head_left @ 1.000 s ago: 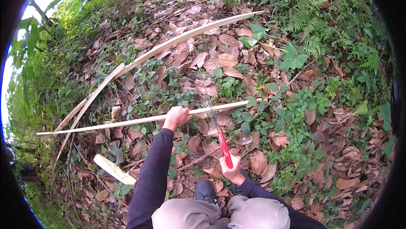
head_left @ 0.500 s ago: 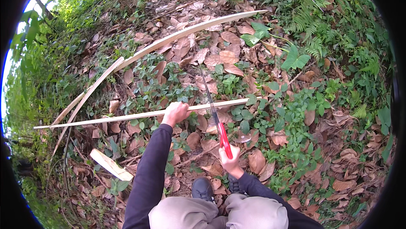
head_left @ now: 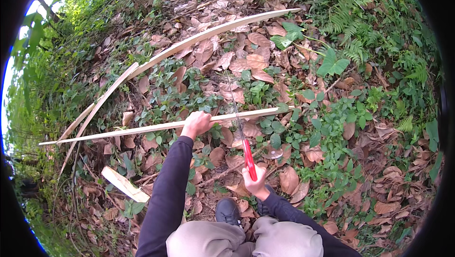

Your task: The person uses a red folding saw to cut long bamboo poles into shorter sections. The task is performed outdoors on a forest floor covered with dry leaves. The person holds the bamboo steady with one hand while sawing with the other, repeating the process for multiple poles.

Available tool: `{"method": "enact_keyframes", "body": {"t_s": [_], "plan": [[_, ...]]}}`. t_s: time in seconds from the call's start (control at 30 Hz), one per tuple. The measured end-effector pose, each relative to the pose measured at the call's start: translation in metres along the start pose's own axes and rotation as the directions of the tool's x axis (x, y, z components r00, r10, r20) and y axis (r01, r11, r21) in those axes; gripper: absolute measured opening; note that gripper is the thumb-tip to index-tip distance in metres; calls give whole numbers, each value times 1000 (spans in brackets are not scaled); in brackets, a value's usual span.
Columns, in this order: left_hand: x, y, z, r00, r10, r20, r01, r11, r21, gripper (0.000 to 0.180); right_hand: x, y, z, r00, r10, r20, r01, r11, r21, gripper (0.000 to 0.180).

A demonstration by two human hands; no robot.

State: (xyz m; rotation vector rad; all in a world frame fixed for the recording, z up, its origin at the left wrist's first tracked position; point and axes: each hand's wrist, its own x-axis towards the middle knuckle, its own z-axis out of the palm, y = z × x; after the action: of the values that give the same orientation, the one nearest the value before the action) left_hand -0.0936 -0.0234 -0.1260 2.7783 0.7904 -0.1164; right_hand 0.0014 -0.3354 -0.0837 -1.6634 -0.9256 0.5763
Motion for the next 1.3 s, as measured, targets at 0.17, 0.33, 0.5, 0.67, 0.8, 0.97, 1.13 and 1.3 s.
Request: {"method": "enact_keyframes", "body": {"t_s": [0.17, 0.33, 0.5, 0.67, 0.8, 0.97, 1.13, 1.3], "plan": [[2, 2, -4, 999, -12, 51, 11, 1000, 27, 38, 32, -5, 9, 996, 26, -81, -22, 999, 41, 21], [2, 4, -2, 999, 2, 43, -3, 1000, 18, 37, -36, -13, -28, 999, -54, 9, 54, 998, -26, 18], [-8, 10, 2, 1000, -4, 23, 4, 1000, 9, 38, 41, 3, 2, 989, 114, -91, -101, 985, 139, 19], [-2, -1, -5, 998, -12, 69, 11, 1000, 7, 37, 63, 5, 21, 997, 22, -75, -16, 997, 78, 23], [3, 6, -4, 999, -12, 53, 13, 1000, -26, 36, -29, 2, -18, 1000, -11, -12, 11, 1000, -15, 19], [-3, 10, -8, 998, -19, 55, 20, 1000, -19, 38, 10, 1, -2, 999, 11, -53, -8, 999, 47, 19], [-3, -1, -1, 1000, 6, 19, -5, 1000, -27, 37, 55, 2, 19, 995, 61, -76, -53, 994, 100, 20], [-2, 9, -4, 1000, -5, 20, 5, 1000, -18, 29, -25, -17, -10, 987, 157, -39, -147, 971, 189, 19]]}}
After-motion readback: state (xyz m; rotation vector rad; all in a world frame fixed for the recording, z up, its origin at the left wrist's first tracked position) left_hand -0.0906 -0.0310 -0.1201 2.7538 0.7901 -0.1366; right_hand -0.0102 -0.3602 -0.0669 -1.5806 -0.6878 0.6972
